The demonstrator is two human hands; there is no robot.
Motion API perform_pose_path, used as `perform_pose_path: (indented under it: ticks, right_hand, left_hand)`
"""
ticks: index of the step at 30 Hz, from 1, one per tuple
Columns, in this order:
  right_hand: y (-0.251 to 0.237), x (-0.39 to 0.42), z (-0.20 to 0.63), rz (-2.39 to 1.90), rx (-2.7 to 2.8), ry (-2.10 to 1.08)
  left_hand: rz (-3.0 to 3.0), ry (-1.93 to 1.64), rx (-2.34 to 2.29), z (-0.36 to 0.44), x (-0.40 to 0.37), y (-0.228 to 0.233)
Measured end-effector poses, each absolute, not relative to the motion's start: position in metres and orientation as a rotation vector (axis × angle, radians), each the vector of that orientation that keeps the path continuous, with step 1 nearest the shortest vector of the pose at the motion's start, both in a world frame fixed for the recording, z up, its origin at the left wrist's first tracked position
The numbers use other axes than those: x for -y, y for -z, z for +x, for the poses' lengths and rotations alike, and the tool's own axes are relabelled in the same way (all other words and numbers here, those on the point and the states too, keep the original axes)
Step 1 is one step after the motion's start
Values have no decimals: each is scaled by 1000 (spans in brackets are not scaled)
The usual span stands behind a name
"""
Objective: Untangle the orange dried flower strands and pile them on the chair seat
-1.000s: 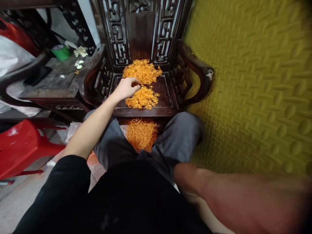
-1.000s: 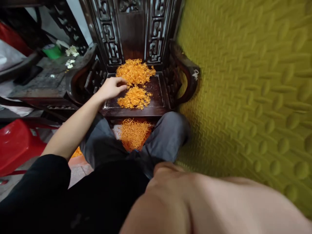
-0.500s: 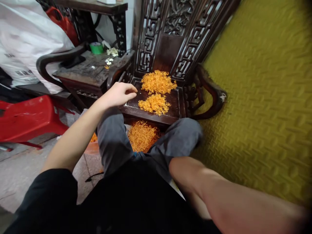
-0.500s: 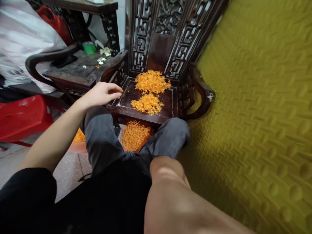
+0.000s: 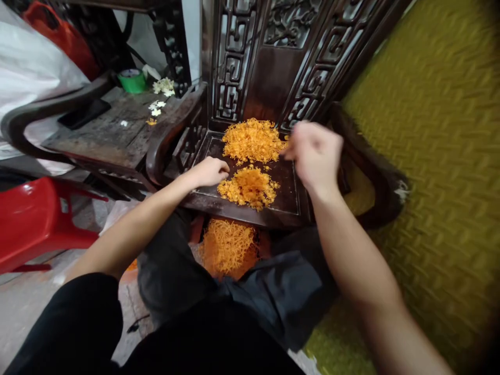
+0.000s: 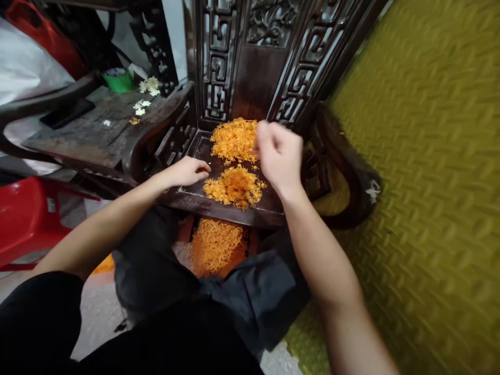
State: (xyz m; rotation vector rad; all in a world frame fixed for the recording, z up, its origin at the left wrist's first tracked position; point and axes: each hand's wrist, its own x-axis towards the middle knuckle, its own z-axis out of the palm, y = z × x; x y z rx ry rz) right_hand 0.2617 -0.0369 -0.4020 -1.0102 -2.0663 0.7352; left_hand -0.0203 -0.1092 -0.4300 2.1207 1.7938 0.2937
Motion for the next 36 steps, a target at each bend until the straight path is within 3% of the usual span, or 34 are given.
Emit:
perform_pose_path:
  ticks: [4,8,12,19,28,31,36]
  right_hand:
    - [465,-50,239,-1454,2560,-576]
    - [529,-88,235,-1471,2667,-582]
    - [559,-104,229,-1379,2724,-648]
    - [569,-120,241,-1582,2546,-614]
    - [570,-113,220,-1382,2667,-865]
    - [566,-112,210,-1315,2761,-887]
    - [548,-115,213,-1251,2853,-837]
  left_hand:
    - [2088,-10,-1831,-4,24,483]
    - [2068,56,-1895,6,-37,527]
    - [2064,49,-1956,7,-64,553]
    - [2069,70,-1981,3,-72,559]
    - [2079,26,-2009,-3,-70,542]
    - [2104,-113,-2092,-1,-64,527]
    - [2278,-708,-2097,15,-72,505]
